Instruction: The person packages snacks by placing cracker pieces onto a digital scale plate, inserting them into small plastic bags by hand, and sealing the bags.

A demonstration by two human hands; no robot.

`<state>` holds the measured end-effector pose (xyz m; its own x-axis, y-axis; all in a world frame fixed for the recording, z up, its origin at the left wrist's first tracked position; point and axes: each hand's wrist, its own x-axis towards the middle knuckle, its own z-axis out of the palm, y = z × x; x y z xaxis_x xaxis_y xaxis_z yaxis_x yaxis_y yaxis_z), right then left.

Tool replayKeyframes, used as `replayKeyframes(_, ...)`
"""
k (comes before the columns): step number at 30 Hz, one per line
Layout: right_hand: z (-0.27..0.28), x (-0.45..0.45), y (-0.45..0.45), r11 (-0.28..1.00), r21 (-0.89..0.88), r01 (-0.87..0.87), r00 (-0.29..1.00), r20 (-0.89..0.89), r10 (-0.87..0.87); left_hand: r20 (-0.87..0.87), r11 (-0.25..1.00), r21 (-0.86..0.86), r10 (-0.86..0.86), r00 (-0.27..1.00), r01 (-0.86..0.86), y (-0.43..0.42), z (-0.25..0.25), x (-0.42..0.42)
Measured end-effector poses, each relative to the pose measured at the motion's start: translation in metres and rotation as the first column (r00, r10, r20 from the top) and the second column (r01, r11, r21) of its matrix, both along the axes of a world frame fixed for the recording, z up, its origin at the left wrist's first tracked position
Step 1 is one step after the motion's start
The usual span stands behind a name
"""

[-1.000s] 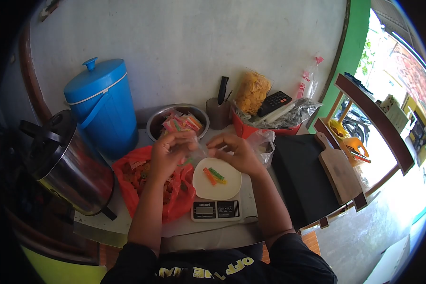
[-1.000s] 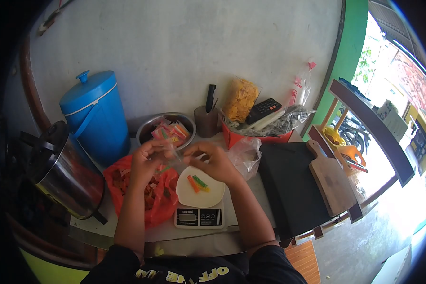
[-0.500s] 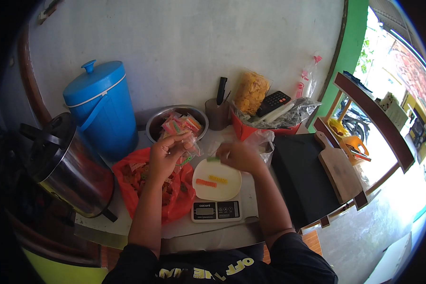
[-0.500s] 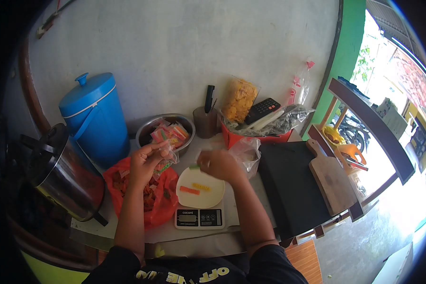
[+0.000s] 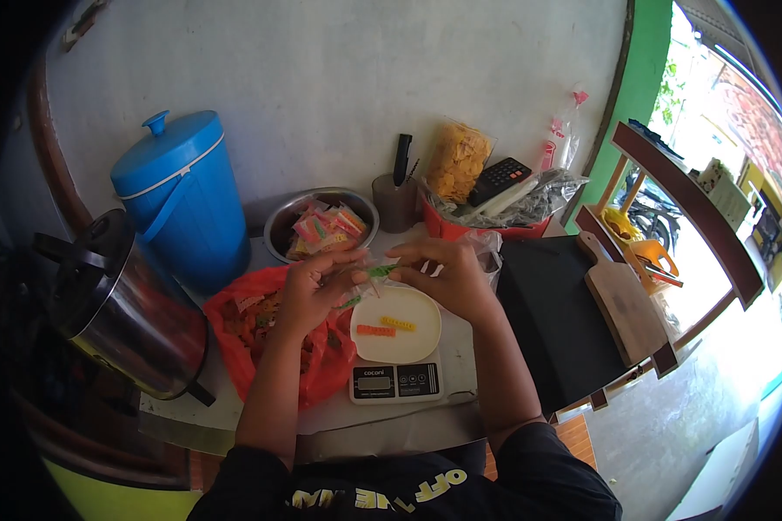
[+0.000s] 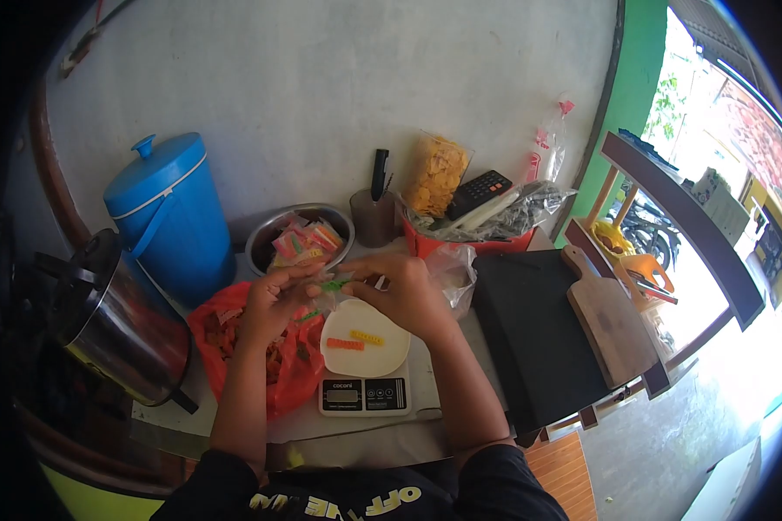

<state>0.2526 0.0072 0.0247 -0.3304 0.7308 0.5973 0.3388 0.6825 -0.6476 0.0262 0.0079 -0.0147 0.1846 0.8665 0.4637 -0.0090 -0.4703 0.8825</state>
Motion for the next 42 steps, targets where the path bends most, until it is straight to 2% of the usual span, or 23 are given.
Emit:
replayKeyframes(2,0.001,-0.006,-0.004,0.997,0.016,0.078,0.994,-0.076,-0.077,-0.004,1.000,0.013,-0.021,1.000,0.021,-0.001,-0.001,0.003)
replayKeyframes(5,-0.004,-0.012,-0.002,0.989,0.148,0.025,0.998,-0.059,-0.016,0.004,0.996,-0.076,-0.055,0.998,0.055,-0.004,0.002,0.003)
replayKeyframes(8,-0.007,-0.017,-0.004,0.984,0.174,-0.032,0.999,0.031,0.028,0.080,0.991,-0.060,-0.119,0.990,0.124,-0.007,0.005,0.007)
replayKeyframes(11,-0.012,-0.016,0.003,0.981,0.154,-0.118,0.993,0.004,0.119,0.079,0.998,-0.039,-0.042,0.996,0.045,-0.004,0.003,0.007)
replayKeyframes(14,-0.007,-0.005,0.002,0.974,0.013,-0.226,0.974,0.007,0.226,0.061,0.999,0.024,-0.025,0.998,0.024,-0.002,0.002,0.005)
replayKeyframes(17,-0.006,-0.001,0.005,0.971,0.000,-0.240,0.967,0.086,0.239,0.110,0.995,-0.088,-0.047,0.993,0.056,-0.004,0.005,0.003)
replayKeyframes(20,-0.007,-0.002,0.011,0.971,-0.138,-0.196,0.980,-0.065,0.189,0.103,0.999,-0.018,0.031,0.994,-0.029,0.001,0.004,-0.004)
replayKeyframes(21,-0.012,-0.001,0.012,0.977,-0.171,-0.131,0.983,0.108,0.150,0.109,0.998,0.004,0.059,0.992,-0.060,0.002,0.004,-0.007)
replayKeyframes(23,-0.025,-0.001,0.018,0.980,-0.198,0.010,0.894,0.441,0.080,0.125,0.991,0.051,0.115,0.985,-0.122,0.004,0.007,-0.013)
replayKeyframes(26,-0.048,-0.009,0.023,0.966,-0.229,0.125,0.589,0.800,0.113,0.149,0.987,0.042,0.147,0.978,-0.155,0.002,0.011,-0.013)
replayKeyframes(29,-0.069,-0.015,0.034,0.969,-0.201,0.142,0.491,0.865,0.107,0.140,0.991,0.015,0.132,0.981,-0.135,0.000,0.011,-0.013)
replayKeyframes(32,-0.066,-0.018,0.034,0.961,-0.170,0.219,0.506,0.862,0.038,0.197,0.997,0.026,0.066,0.978,-0.073,0.001,0.007,-0.010)
replayKeyframes(35,-0.058,0.001,0.045,0.986,-0.090,0.141,0.853,0.517,-0.074,0.164,0.998,0.003,0.065,0.984,-0.066,0.002,0.006,-0.010)
replayKeyframes(36,-0.048,0.004,0.043,0.990,-0.101,0.099,0.949,0.309,-0.064,0.162,0.998,0.013,0.063,0.985,-0.066,0.003,0.005,-0.009)
replayKeyframes(37,-0.031,0.005,0.035,0.993,-0.103,0.055,0.995,0.085,-0.047,0.161,0.998,0.022,0.062,0.985,-0.066,0.003,0.004,-0.008)
replayKeyframes(38,-0.020,0.006,0.028,0.995,-0.097,0.011,0.989,-0.145,-0.026,0.158,0.997,0.030,0.061,0.986,-0.066,0.003,0.004,-0.007)
replayKeyframes(41,-0.009,0.009,0.016,0.998,-0.002,-0.067,0.973,-0.222,0.065,0.160,0.997,-0.052,0.071,0.985,-0.063,0.000,0.005,-0.005)
replayKeyframes(42,-0.005,0.008,0.011,0.998,-0.018,-0.057,0.974,-0.220,0.051,0.130,0.997,-0.018,0.073,0.989,-0.071,0.002,0.003,-0.004)
